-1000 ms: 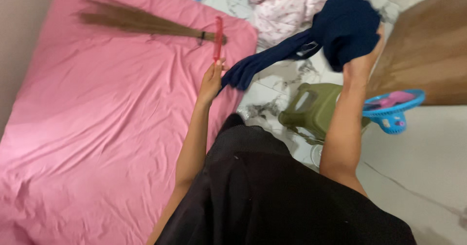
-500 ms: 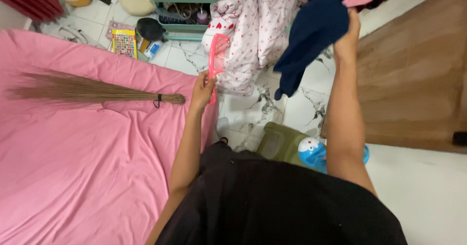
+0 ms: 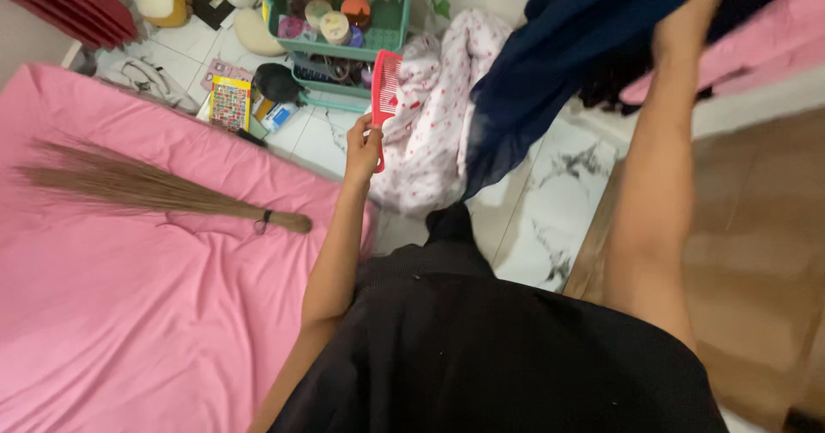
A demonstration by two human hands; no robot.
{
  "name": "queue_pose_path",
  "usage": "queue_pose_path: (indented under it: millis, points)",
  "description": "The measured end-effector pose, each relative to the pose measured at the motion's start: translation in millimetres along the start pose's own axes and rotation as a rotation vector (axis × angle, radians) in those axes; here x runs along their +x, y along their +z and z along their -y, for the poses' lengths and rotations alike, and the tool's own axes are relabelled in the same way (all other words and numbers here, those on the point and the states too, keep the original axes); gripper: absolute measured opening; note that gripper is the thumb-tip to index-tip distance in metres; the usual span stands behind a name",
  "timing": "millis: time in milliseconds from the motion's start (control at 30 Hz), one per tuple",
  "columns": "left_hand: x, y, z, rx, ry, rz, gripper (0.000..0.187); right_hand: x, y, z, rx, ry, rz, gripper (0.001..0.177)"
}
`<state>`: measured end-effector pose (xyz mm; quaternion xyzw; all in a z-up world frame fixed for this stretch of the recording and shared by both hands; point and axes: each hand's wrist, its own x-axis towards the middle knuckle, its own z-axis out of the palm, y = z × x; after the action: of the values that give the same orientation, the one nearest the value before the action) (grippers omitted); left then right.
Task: The person opens the window, removes a duvet and a pillow from the bed, and places them on the floor. They then pick up a book, a comb, and a piece of clothing from the bed and place them on a nearby shelf. Finally, the person smooths the pink bedsheet and tucks the edges under the mattress.
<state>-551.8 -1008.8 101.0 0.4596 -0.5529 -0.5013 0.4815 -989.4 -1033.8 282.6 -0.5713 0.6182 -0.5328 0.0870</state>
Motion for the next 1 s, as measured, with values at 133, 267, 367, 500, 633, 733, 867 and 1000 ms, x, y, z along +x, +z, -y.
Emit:
queue_pose_path:
  millis: [133, 267, 367, 500, 633, 733, 867, 1000]
  points:
    - [53.3, 57.1, 9.6, -0.117, -0.348, -0.065, 0.029, 17.3, 44.1, -34.1, -0.240, -0.238, 0.393, 0.077]
    - [79.0, 122.1, -10.9, -0.280, -0.093, -0.157, 0.030, 22.8, 109.2, -27.5, 0.134, 0.453, 0.675, 0.069]
    - [84.7, 146.6, -12.1, -0.296, -0.084, -0.143, 0.030, 27.2, 150.8, -21.3, 0.540, 0.527, 1.028, 0.058]
    - [92.1, 161.2, -9.1, -0.292, -0.156, -0.171, 0.035, 30.8, 205.0, -19.7, 0.564, 0.424, 1.147, 0.033]
    - [106.1, 130.4, -11.6, 0.019, -0.031, -0.379, 0.047, 77.7, 255.8, -19.5, 0.634, 0.104, 0.820, 0.025]
    - [106.1, 92.8, -20.3, -0.149, 0.019, -0.478, 0.040, 118.3, 289.6, -25.0, 0.657, 0.004, 0.476, 0.022]
    - [86.9, 59.7, -42.5, -0.082, -0.068, -0.604, 0.035, 152.1, 348.5, -42.1, 0.682, -0.040, 0.381, 0.026]
    - [56.4, 48.9, -64.1, -0.069, -0.124, -0.695, 0.033, 154.1, 413.8, -79.4, 0.335, -0.192, 0.382, 0.034]
